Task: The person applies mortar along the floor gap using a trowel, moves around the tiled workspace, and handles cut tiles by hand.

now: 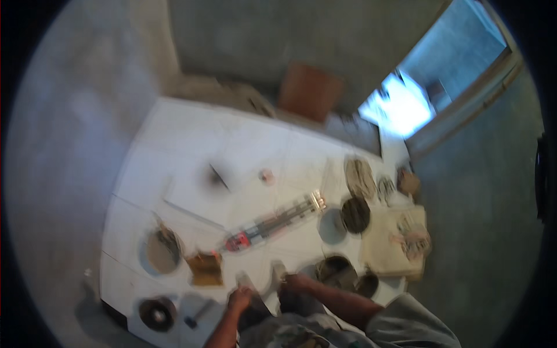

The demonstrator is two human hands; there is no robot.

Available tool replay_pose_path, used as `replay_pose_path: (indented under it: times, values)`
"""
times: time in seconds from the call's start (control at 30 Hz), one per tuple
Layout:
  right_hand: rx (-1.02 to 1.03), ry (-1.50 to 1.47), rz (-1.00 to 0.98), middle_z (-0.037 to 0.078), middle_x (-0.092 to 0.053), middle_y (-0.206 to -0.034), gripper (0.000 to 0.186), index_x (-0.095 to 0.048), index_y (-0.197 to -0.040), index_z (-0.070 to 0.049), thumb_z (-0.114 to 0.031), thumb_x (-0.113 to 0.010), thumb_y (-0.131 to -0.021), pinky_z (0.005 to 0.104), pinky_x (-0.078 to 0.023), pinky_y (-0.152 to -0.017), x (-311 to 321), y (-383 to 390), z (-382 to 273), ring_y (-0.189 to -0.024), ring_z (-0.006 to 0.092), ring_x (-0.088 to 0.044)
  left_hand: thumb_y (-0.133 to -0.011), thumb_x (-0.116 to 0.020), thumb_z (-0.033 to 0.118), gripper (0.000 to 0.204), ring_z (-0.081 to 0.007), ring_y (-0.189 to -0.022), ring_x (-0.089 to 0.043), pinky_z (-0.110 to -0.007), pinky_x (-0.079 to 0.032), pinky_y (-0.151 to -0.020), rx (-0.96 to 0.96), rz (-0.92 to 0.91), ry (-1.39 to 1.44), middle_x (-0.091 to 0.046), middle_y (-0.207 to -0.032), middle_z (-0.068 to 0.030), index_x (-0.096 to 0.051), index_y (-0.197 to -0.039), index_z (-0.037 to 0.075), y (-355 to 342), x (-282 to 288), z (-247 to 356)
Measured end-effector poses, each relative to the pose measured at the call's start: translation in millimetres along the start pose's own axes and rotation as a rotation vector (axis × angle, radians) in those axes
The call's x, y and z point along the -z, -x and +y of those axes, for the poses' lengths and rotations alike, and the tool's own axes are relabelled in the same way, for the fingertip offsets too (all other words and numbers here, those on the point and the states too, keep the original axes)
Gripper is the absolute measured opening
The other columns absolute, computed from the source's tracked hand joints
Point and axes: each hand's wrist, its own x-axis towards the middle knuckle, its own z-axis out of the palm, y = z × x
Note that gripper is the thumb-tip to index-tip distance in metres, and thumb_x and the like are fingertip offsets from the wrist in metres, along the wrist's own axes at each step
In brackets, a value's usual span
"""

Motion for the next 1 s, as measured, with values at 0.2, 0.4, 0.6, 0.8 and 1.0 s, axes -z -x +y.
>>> replay_pose_path:
  times: [0.2, 0.4, 0.6, 0.8, 1.0]
  values:
    - [-0.423, 0.292, -0.379, 0.019, -0.017, -0.146, 0.073, -0.027, -0.140, -0.014, -0.047, -0.055, -0.080, 0.0629, -0.022, -0.100, -97, 15, -20, -0.133, 0.0429, -0.019, -0.077, -0.059, 0.045, 0.059, -0.0318, -0.133, -0.025, -0.066, -0.021, -0.098, 0.355, -0.182, -0.248, -0.034, -0.140, -0.0126, -0.048, -0.124, 0.012, 56, -46, 46]
    - [-0.451, 0.381, -0.527, 0.021, -0.006, -0.148, 0.082, -0.021, -0.142, -0.015, -0.048, -0.059, -0.078, 0.0617, -0.022, -0.101, -139, 6, 6, -0.132, 0.0477, -0.016, -0.072, -0.062, 0.047, 0.063, -0.0379, -0.134, -0.016, -0.067, -0.018, -0.098, 0.299, -0.351, -0.342, -0.023, -0.144, -0.0176, -0.049, -0.123, 0.011, 56, -73, 36]
    - [-0.355, 0.201, -0.612, 0.025, -0.027, -0.139, 0.072, -0.037, -0.134, -0.010, -0.048, -0.059, -0.077, 0.0493, -0.029, -0.103, -137, -11, 60, -0.128, 0.0415, -0.030, -0.078, -0.057, 0.047, 0.062, -0.0313, -0.134, -0.025, -0.058, -0.023, -0.103, 0.412, -0.500, -0.020, -0.032, -0.143, -0.0110, -0.047, -0.128, 0.013, 34, -51, -1]
    - [-0.163, -0.069, 0.219, 0.025, -0.056, -0.112, 0.055, -0.045, -0.123, -0.001, -0.031, -0.060, -0.079, 0.0430, -0.043, -0.090, -20, -130, 8, -0.106, 0.0387, -0.053, -0.082, -0.053, 0.042, 0.059, -0.0380, -0.108, -0.052, -0.042, -0.042, -0.090, 0.496, -0.003, -0.002, -0.055, -0.116, -0.0216, -0.044, -0.129, 0.007, -72, 51, -69]
    - [0.016, -0.215, 0.521, 0.024, -0.057, -0.111, 0.052, -0.045, -0.125, -0.001, -0.029, -0.057, -0.083, 0.0412, -0.044, -0.089, 90, -163, -102, -0.104, 0.0376, -0.055, -0.085, -0.053, 0.038, 0.052, -0.0301, -0.100, -0.058, -0.036, -0.043, -0.087, 0.203, 0.460, 0.195, -0.059, -0.109, -0.0195, -0.049, -0.123, 0.002, -136, 203, -9]
